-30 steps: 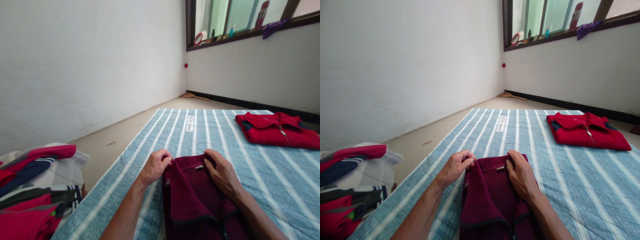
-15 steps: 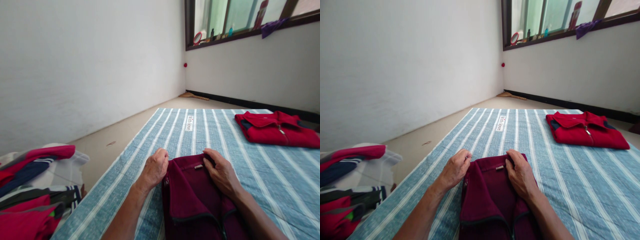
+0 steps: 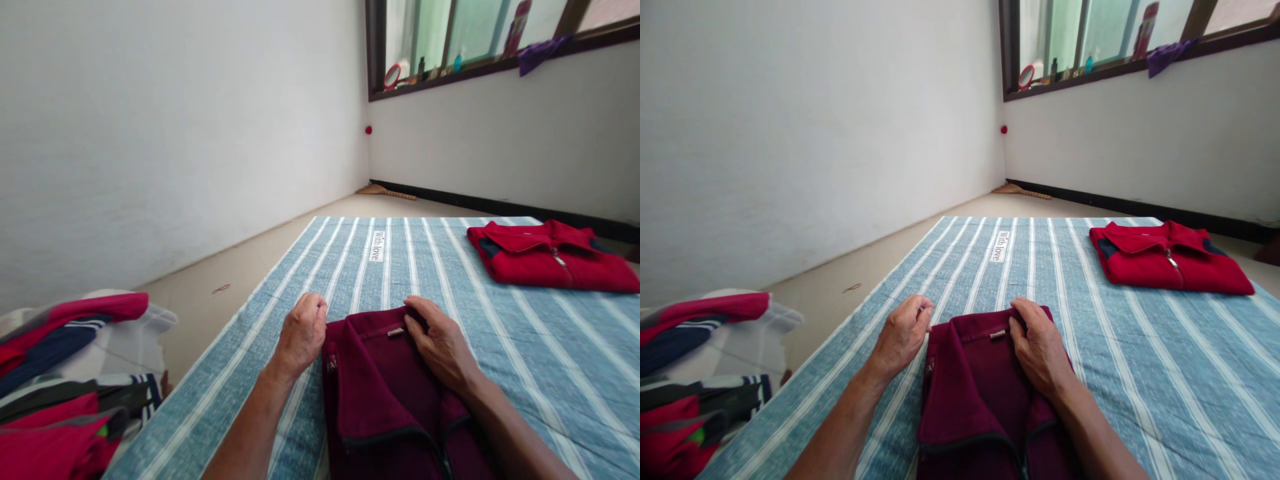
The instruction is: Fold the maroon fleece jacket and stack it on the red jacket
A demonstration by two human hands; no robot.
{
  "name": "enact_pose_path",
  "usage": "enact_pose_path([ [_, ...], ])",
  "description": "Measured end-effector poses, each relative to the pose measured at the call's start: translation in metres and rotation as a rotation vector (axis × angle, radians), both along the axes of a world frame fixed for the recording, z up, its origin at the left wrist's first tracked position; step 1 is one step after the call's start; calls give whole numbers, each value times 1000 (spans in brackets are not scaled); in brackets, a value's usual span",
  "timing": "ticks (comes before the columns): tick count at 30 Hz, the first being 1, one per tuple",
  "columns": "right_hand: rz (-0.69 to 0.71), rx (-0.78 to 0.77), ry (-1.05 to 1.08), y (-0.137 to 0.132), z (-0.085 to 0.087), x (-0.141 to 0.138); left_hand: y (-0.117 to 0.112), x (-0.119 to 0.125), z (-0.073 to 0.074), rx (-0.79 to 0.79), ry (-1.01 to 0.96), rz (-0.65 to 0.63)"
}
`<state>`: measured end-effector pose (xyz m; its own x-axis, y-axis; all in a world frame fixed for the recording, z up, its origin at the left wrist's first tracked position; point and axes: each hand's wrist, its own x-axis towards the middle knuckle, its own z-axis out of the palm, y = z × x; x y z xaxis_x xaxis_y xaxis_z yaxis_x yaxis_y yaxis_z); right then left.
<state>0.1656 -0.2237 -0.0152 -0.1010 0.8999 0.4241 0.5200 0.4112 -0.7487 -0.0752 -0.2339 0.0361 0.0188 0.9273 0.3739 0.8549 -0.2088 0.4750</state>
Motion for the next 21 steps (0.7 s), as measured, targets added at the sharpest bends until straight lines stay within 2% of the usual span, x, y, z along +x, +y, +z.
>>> enact_pose_path([
  [3, -6, 2, -3, 0, 1, 0, -1, 2, 4, -21, -102, 40],
  [7, -6, -2, -3, 0, 1, -1, -4, 10, 7, -146, -222, 12],
  [15, 3, -4, -7, 0, 2, 0, -7, 33, 10, -359, -197, 10],
  [21, 12, 3, -21, 0, 3, 0, -9, 32, 11, -439, -422, 2],
])
